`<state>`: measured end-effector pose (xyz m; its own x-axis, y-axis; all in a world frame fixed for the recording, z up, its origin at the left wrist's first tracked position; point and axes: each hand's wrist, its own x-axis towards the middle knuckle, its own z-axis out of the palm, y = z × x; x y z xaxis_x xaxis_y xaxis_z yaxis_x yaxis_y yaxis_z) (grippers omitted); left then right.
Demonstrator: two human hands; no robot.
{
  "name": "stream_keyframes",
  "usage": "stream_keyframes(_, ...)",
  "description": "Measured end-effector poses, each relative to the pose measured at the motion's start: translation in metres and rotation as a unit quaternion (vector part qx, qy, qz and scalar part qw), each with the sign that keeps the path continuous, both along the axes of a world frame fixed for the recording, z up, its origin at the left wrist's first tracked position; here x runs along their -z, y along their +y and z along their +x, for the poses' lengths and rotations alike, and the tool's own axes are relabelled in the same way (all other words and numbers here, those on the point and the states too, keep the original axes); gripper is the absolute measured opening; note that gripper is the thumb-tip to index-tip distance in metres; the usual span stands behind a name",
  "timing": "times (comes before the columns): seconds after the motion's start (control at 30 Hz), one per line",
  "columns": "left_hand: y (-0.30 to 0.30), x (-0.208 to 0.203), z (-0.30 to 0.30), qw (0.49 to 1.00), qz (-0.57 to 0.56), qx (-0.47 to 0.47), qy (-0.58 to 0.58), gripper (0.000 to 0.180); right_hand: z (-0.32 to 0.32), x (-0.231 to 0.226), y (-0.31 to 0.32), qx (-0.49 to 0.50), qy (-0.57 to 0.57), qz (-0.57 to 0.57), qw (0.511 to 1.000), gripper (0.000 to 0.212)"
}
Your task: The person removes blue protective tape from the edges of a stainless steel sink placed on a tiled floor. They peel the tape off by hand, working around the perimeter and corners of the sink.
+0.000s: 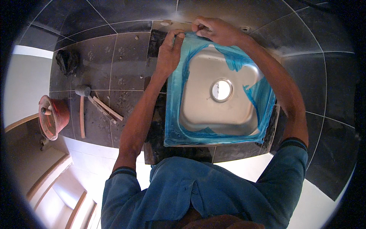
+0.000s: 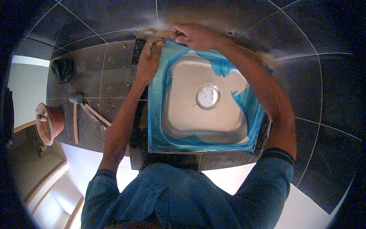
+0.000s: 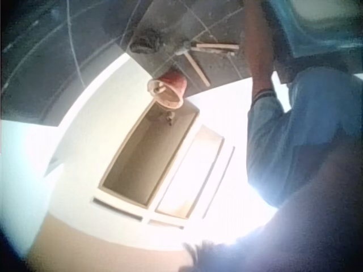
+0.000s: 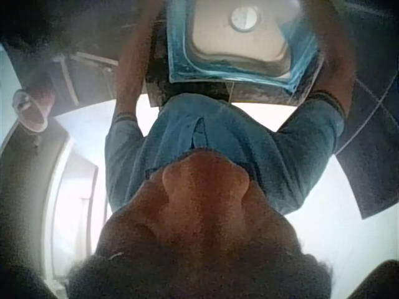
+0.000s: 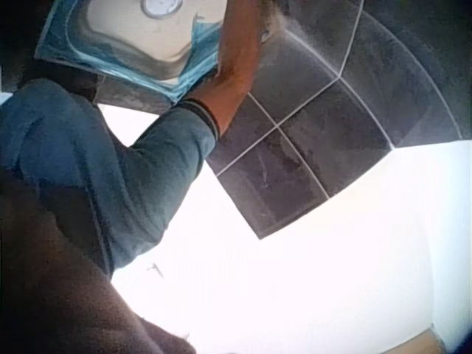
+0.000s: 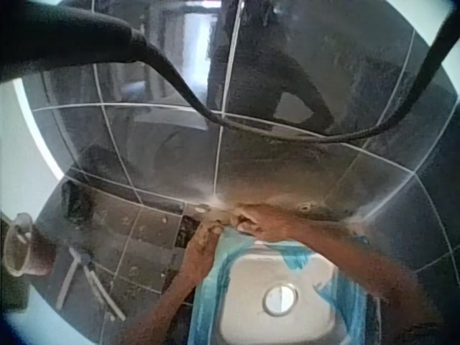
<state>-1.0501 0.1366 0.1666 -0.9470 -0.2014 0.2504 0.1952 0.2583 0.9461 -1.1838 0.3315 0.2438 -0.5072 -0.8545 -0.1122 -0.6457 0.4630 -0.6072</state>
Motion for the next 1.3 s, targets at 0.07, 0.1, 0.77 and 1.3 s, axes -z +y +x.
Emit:
stream_keyframes(0.07,-0.001,-0.003,0.001,1.000,-0.001,-0.003,0.003,0.034,0.006,0.004,0.007,0.062,-0.038,-0.067,0.995,0.046)
stream_keyframes(0.1,-0.002,-0.007,0.003,1.000,0.000,0.000,-0.007,0.036,0.011,0.003,0.010,0.092,-0.057,-0.101,0.989,0.047)
stream_keyframes(0.77,0.000,-0.137,0.079,0.992,0.121,0.026,0.014,0.047,0.162,-0.164,0.102,0.247,0.051,-0.047,0.967,0.038)
stream_keyframes(1.3,-0.022,-0.145,0.243,0.948,0.029,-0.001,0.316,0.052,0.439,-0.264,0.323,0.518,0.087,-0.032,0.850,0.042)
